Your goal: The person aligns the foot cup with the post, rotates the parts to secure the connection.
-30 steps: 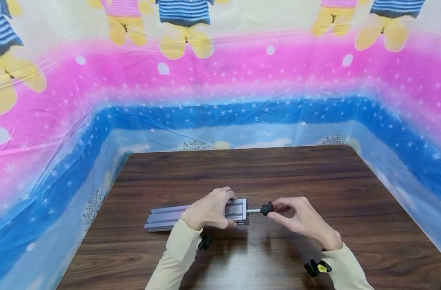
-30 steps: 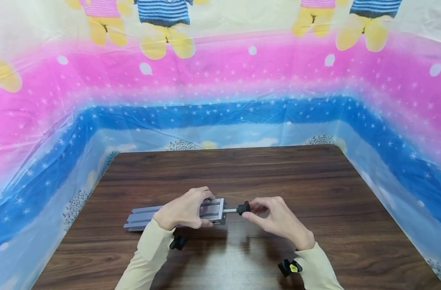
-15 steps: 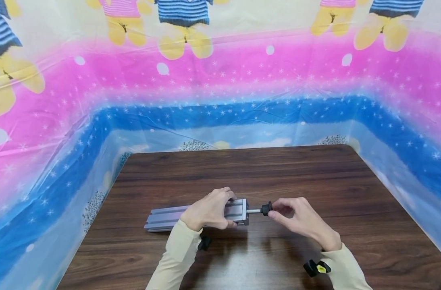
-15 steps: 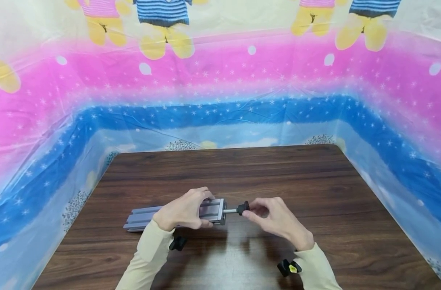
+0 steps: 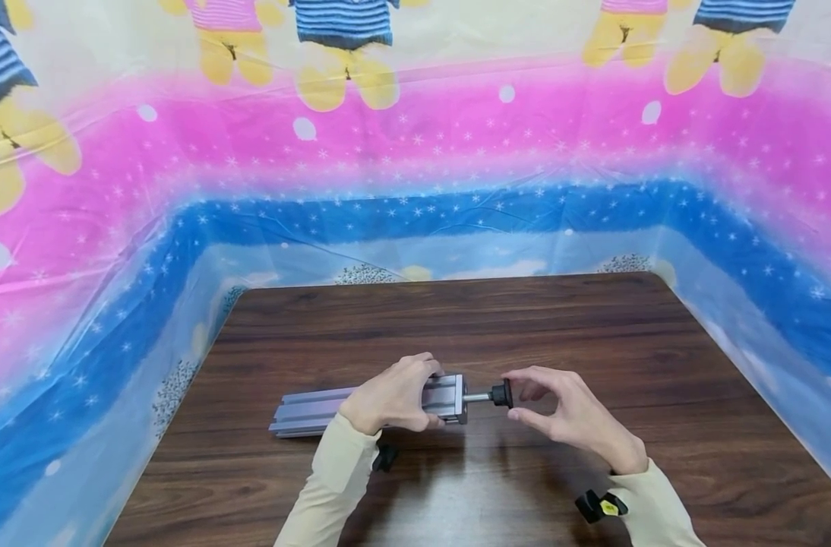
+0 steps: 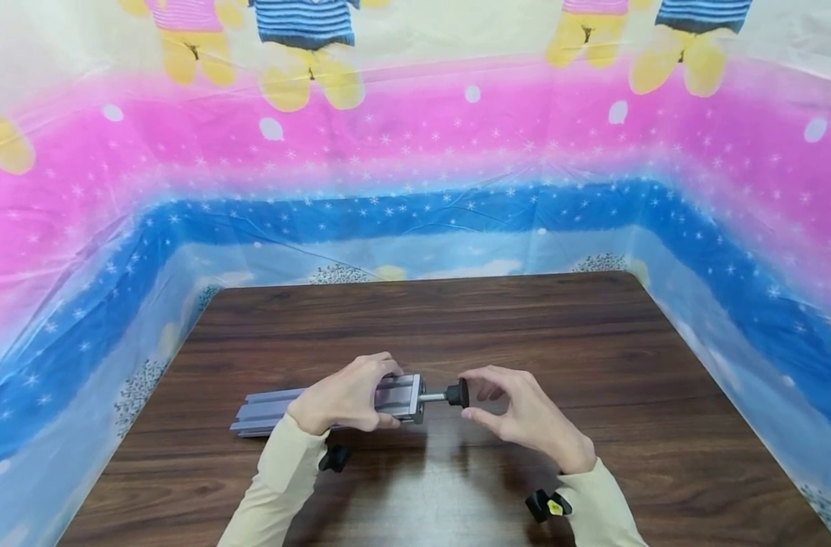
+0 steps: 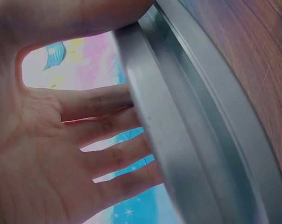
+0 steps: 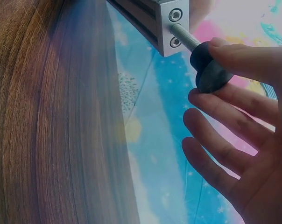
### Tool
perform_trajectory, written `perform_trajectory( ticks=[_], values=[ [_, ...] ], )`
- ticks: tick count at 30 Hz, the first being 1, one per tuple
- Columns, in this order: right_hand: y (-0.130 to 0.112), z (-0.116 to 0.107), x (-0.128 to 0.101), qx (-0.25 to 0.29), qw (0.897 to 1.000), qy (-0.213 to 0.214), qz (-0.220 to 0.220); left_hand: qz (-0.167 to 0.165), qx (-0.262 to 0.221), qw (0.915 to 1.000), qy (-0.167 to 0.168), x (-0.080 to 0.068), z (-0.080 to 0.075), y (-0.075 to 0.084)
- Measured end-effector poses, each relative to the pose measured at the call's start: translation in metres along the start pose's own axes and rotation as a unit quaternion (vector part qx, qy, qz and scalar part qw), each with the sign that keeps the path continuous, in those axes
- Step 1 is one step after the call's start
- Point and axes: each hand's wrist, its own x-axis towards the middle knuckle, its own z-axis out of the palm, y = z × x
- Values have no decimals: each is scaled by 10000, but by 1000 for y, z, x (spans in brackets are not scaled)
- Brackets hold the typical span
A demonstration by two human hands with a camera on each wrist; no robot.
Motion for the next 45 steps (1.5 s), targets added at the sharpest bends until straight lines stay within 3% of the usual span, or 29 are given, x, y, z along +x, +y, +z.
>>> perform_trajectory(
  ticks=[10,23,27,36,45],
  values=[
    [3,2,1,22,9998,-41,202,-18,52,10000,10,-1,1,0],
    [2,2,4,93,9948,-344,954,-77,-147,9999,-47,1,3,2],
    [4,2,0,71,9952,-345,912,-63,-140,9999,-64,0,4,3],
    [4,1,-3,-56,9998,37,-204,-33,-69,10000,-39,0,2,3],
    [1,4,3,-16,9998,-25,176,-168,-67,9998,-59,-2,-1,2]
  ],
)
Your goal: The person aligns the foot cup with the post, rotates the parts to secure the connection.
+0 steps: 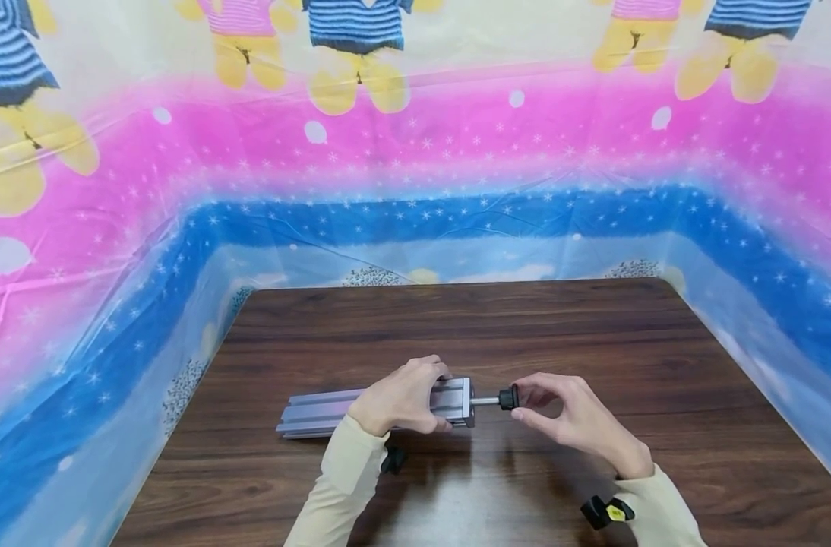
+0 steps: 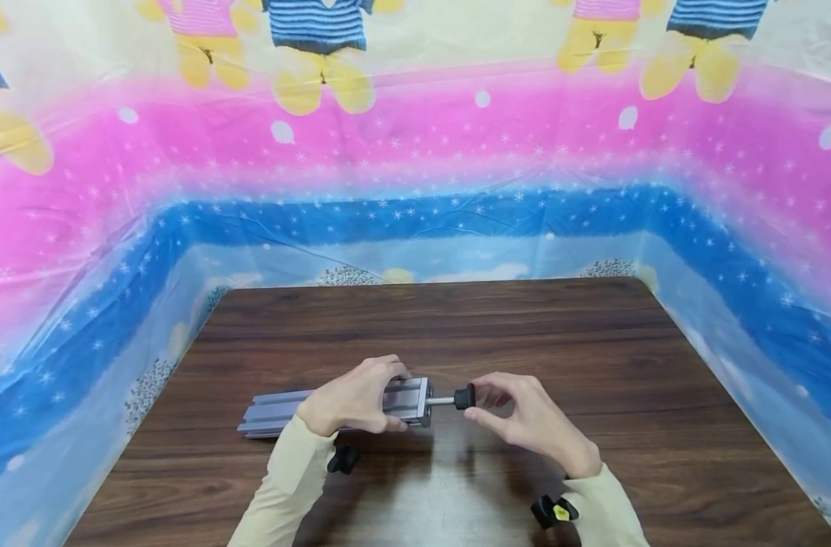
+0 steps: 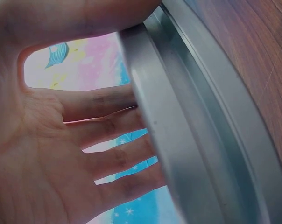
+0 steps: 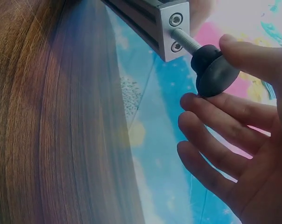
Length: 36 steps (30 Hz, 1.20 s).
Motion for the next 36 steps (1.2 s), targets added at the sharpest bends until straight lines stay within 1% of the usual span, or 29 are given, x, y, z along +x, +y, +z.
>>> perform_trajectory(
  ticks=[9,12,17,23,26,31,34,36],
  values=[
    [-1,2,2,298,9971,-321,628,41,120,9999,15,0,2,-2],
    [-1,2,3,318,9959,-394,743,64,86,9999,31,1,2,-2],
    [4,5,3,280,9958,-407,767,112,16,9999,59,2,3,-2],
    [5,4,4,186,9963,-426,719,23,46,10000,28,2,3,-3],
    [3,0,1,145,9985,-267,448,5,-2,10000,17,2,2,-3],
    [3,-2,-1,36,9994,-15,-334,4,0,10000,27,2,1,-3],
    [3,-1,-1,43,9987,40,-497,-19,18,10000,11,1,2,-3],
    [3,0,-1,40,9989,62,-461,-31,14,10000,16,1,2,-3]
  ],
)
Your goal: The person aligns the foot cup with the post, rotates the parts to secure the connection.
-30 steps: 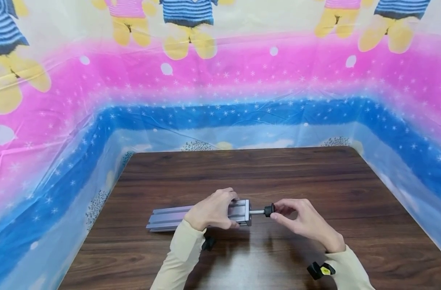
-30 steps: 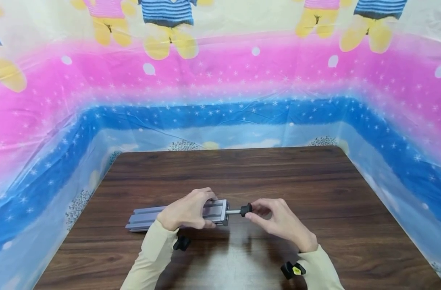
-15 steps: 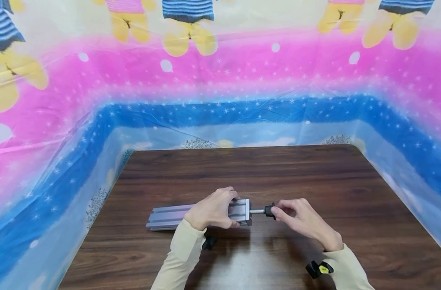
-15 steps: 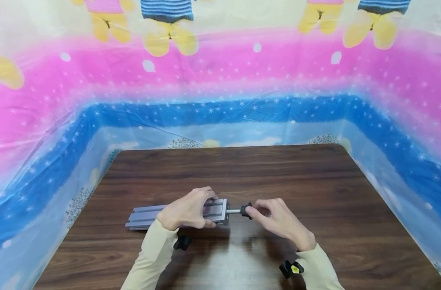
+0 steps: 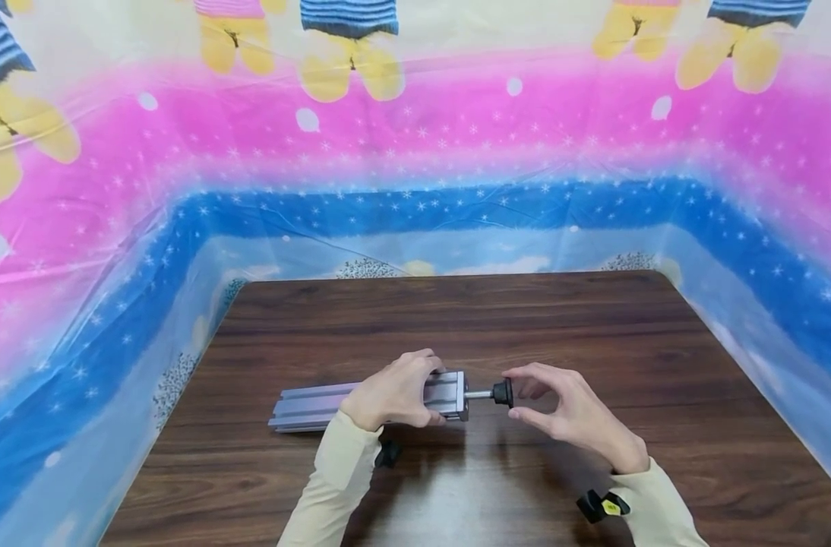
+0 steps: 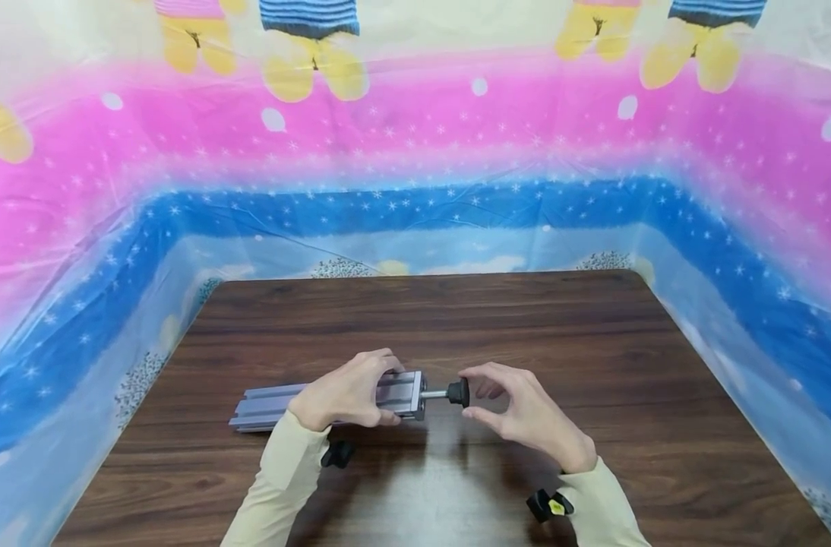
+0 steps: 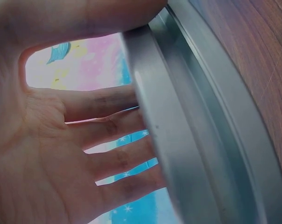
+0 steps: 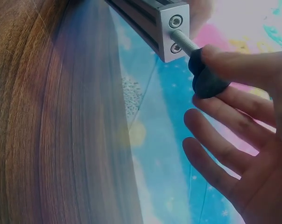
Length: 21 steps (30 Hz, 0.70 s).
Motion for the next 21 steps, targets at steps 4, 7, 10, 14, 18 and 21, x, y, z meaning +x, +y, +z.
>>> perform_trajectory(
  ticks=[4,7,10,14,18,21],
  values=[
    [-1,0,0,-45,9998,-21,199,14,-26,10000,37,1,0,0],
    [-1,-1,1,-31,9992,-70,400,6,-33,10000,50,1,-1,0],
    [-2,0,2,65,9983,-119,559,2,-23,10000,40,1,-2,-1],
    [-2,1,3,153,9968,-220,747,45,-6,10000,33,1,-2,-1],
    [-4,2,5,177,9940,-313,1033,62,-40,10000,36,0,-2,-1],
    [-6,3,6,175,9919,-351,1205,43,-63,10000,34,-1,-2,0]
  ],
)
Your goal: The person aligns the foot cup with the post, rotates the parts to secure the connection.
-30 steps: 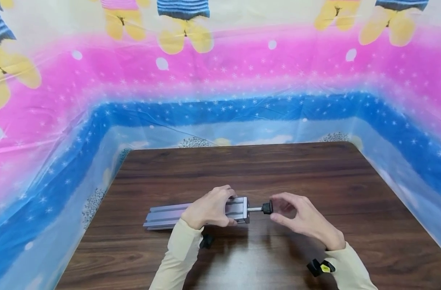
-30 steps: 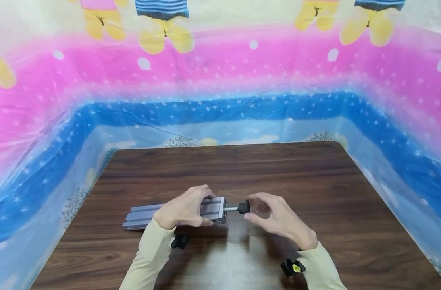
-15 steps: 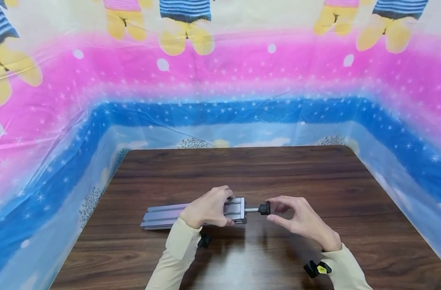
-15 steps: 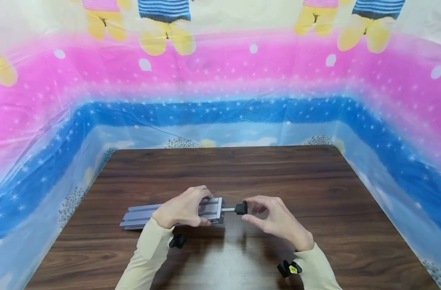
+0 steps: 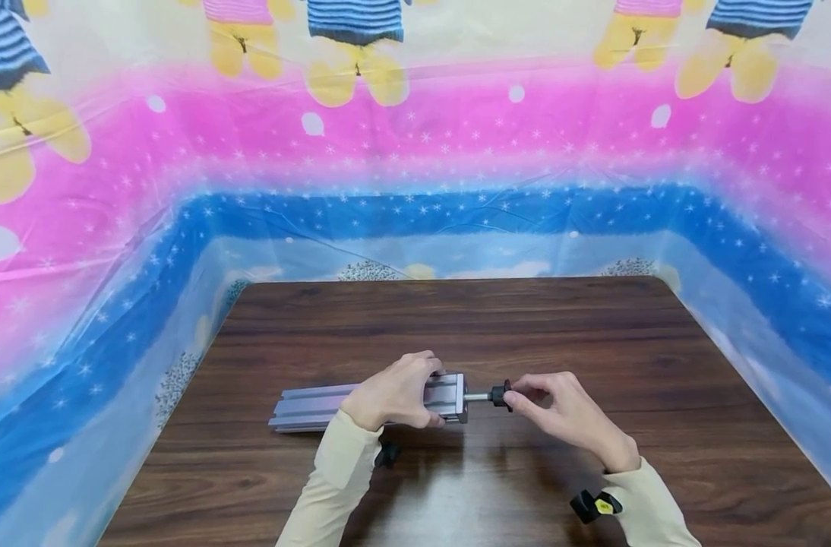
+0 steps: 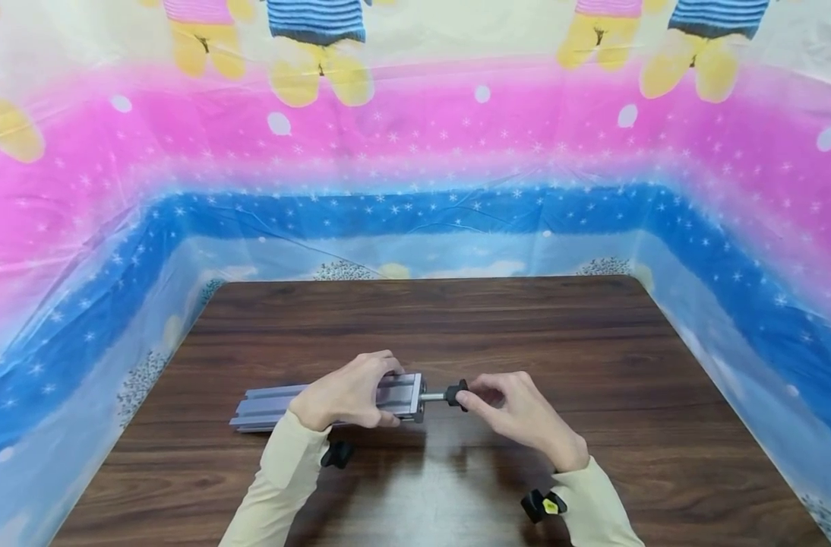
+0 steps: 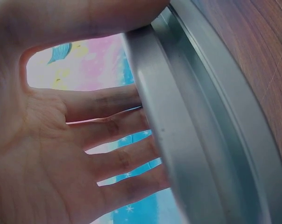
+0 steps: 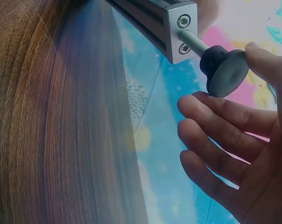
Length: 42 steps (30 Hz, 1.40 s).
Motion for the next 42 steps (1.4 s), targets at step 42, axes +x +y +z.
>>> perform_trajectory(
  ticks=[42],
  values=[
    [1,0,2,-44,9995,-237,-224,-69,-78,9999,-54,-5,-1,2]
  ],
)
